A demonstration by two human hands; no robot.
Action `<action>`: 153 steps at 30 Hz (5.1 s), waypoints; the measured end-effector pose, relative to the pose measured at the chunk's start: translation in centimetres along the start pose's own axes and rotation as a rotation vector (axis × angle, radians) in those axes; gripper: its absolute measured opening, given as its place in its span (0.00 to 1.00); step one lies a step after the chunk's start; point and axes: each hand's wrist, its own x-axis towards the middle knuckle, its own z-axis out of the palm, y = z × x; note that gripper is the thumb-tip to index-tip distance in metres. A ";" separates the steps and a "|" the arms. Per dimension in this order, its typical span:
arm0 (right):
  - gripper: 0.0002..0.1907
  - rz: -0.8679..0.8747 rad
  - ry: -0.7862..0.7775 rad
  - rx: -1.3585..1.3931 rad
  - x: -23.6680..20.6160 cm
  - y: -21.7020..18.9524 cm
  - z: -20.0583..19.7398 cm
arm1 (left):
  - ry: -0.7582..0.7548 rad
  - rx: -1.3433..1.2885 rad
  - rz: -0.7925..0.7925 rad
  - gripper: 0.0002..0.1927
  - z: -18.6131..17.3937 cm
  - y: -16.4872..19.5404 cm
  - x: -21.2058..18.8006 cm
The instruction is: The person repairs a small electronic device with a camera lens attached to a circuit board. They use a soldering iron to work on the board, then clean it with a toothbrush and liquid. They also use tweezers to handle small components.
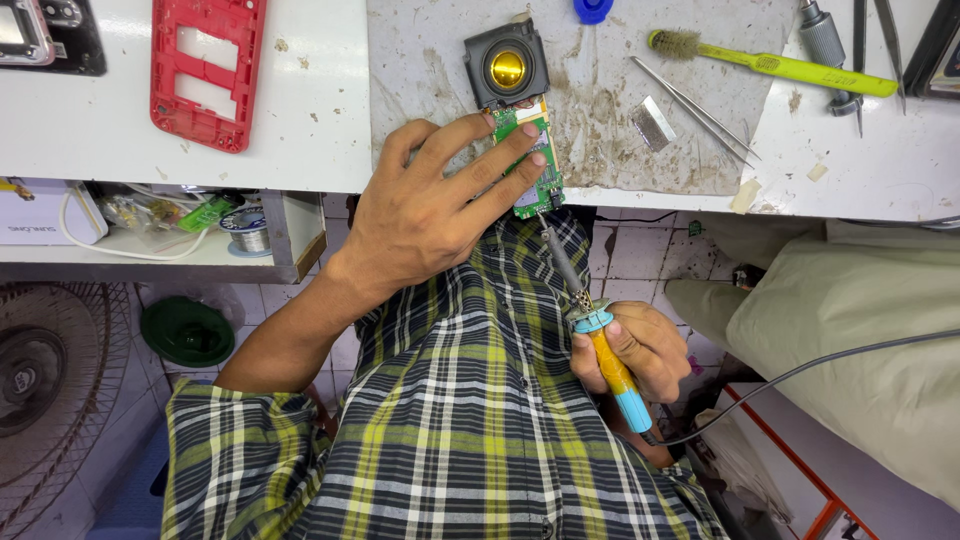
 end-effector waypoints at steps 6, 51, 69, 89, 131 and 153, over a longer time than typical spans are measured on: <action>0.15 -0.006 0.002 0.001 -0.5 0.0 -0.1 | -0.005 -0.003 -0.003 0.19 0.1 0.0 -0.2; 0.14 0.087 -0.016 0.028 -1.7 -0.3 -0.5 | -0.005 -0.006 -0.004 0.18 0.2 0.0 -0.4; 0.14 0.040 -0.018 0.014 -3.8 0.8 -1.4 | -0.007 -0.004 -0.003 0.19 1.1 -0.1 -1.5; 0.14 0.110 0.015 -0.027 -6.1 1.0 -2.0 | -0.009 0.000 0.002 0.19 2.3 -0.2 -2.7; 0.14 0.520 0.585 -0.139 12.9 15.5 -9.7 | -0.066 -0.227 -0.047 0.33 -1.4 0.3 -1.1; 0.29 0.294 -0.378 -0.513 11.3 0.2 5.8 | -0.001 -1.287 -0.715 0.32 -4.3 0.6 -2.4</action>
